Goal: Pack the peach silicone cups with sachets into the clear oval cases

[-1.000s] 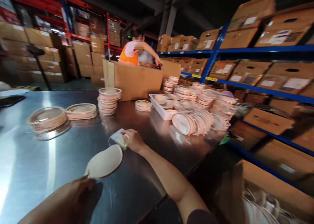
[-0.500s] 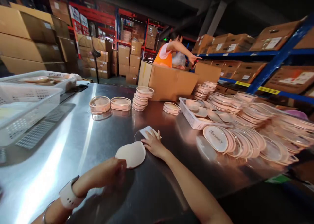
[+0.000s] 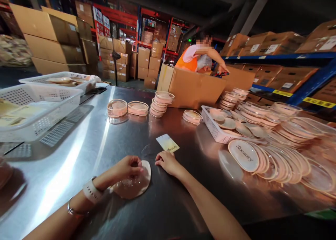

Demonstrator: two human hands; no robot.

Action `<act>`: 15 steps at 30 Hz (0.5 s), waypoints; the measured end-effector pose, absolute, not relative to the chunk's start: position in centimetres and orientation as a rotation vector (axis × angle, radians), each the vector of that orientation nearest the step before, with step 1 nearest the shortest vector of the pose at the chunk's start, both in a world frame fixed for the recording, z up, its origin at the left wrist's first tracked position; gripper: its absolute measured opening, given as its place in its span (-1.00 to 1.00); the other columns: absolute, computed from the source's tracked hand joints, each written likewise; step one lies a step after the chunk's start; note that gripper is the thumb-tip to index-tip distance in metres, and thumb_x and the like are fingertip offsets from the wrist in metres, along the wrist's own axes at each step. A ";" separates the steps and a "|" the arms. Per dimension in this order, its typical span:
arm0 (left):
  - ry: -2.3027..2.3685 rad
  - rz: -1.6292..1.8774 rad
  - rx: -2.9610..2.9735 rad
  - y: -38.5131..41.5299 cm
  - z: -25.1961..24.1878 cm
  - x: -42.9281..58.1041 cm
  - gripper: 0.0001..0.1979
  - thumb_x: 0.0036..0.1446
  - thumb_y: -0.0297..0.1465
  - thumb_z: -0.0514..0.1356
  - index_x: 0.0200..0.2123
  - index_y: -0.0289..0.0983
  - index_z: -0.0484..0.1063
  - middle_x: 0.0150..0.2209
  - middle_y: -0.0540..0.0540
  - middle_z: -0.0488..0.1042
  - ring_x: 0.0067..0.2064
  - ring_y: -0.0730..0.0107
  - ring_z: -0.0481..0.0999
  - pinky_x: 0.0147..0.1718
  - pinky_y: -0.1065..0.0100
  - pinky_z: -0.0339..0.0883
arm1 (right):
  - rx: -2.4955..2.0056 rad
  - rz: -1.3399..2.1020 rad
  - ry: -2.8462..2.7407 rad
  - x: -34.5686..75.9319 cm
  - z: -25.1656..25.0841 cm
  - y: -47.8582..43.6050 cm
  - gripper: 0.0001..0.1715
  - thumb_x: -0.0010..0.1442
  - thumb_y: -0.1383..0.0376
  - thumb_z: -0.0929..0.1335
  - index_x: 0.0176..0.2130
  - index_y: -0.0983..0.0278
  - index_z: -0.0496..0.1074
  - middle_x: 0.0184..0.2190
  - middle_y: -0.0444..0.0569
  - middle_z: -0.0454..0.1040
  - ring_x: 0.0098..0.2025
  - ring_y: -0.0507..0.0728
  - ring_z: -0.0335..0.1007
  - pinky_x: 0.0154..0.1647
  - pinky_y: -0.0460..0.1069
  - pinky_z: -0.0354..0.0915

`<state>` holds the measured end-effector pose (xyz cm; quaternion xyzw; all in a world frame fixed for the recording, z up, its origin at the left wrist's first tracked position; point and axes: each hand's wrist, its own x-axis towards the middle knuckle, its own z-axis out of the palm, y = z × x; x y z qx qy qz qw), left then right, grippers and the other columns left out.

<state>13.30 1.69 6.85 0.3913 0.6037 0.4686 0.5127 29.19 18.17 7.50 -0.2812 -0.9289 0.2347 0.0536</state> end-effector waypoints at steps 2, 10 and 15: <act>1.464 1.182 0.910 1.7 7.1 13.1 -0.50 -0.27 -0.02 0.43 -0.49 -0.23 0.31 -0.66 0.13 0.33 -0.62 0.52 0.26 -0.61 0.45 0.07 | -0.847 0.771 -2.748 29.2 7.2 18.7 -0.87 0.10 0.43 0.48 -0.46 0.27 0.52 -0.43 -0.10 0.54 -0.22 0.16 0.46 -0.09 0.05 0.26; 1.691 1.548 1.065 1.6 9.2 13.0 -0.61 -0.25 0.06 0.40 -0.60 -0.15 0.58 0.17 -0.23 0.52 0.26 -0.16 0.37 0.18 0.04 0.30 | -0.709 0.850 -2.332 29.5 8.1 17.4 -0.81 0.33 0.30 0.27 -0.22 0.28 0.48 -0.33 -0.02 0.55 -0.30 0.14 0.46 -0.21 0.02 0.38; 1.763 1.522 0.861 1.1 9.9 13.5 -0.43 -0.56 0.19 0.42 -0.58 -0.14 0.60 -0.31 -0.19 0.68 -0.12 -0.13 0.60 0.00 0.04 0.47 | -0.457 0.998 -2.557 28.9 6.9 14.7 -0.67 0.12 0.24 0.52 -0.09 0.23 0.53 -0.16 -0.06 0.62 -0.13 0.16 0.54 -0.06 0.01 0.44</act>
